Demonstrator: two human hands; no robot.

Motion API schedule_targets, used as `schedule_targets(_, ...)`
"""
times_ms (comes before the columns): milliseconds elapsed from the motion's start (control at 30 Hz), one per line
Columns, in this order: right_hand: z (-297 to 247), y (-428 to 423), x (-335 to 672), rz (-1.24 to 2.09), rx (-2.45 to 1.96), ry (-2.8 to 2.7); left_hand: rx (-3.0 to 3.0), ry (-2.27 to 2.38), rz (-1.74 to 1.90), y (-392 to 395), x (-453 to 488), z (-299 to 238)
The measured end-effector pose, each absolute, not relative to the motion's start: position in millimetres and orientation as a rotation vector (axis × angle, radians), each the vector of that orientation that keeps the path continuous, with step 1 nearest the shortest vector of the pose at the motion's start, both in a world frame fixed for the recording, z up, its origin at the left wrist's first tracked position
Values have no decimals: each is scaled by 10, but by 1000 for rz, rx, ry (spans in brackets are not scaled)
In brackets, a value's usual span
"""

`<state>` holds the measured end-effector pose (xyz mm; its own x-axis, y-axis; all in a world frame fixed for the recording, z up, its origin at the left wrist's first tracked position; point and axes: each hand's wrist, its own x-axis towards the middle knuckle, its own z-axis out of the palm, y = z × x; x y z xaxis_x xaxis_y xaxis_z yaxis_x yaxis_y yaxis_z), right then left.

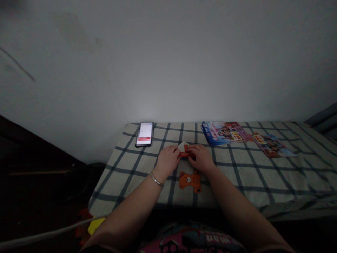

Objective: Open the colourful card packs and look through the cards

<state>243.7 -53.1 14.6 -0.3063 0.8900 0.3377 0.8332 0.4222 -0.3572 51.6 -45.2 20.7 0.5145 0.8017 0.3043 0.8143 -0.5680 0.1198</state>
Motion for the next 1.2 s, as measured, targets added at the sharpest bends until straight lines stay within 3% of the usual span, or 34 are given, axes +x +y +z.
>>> schedule_targets(1200,88,-497,2447,181,-1459,-2128,-2711,-1503,-613,-452,505,214)
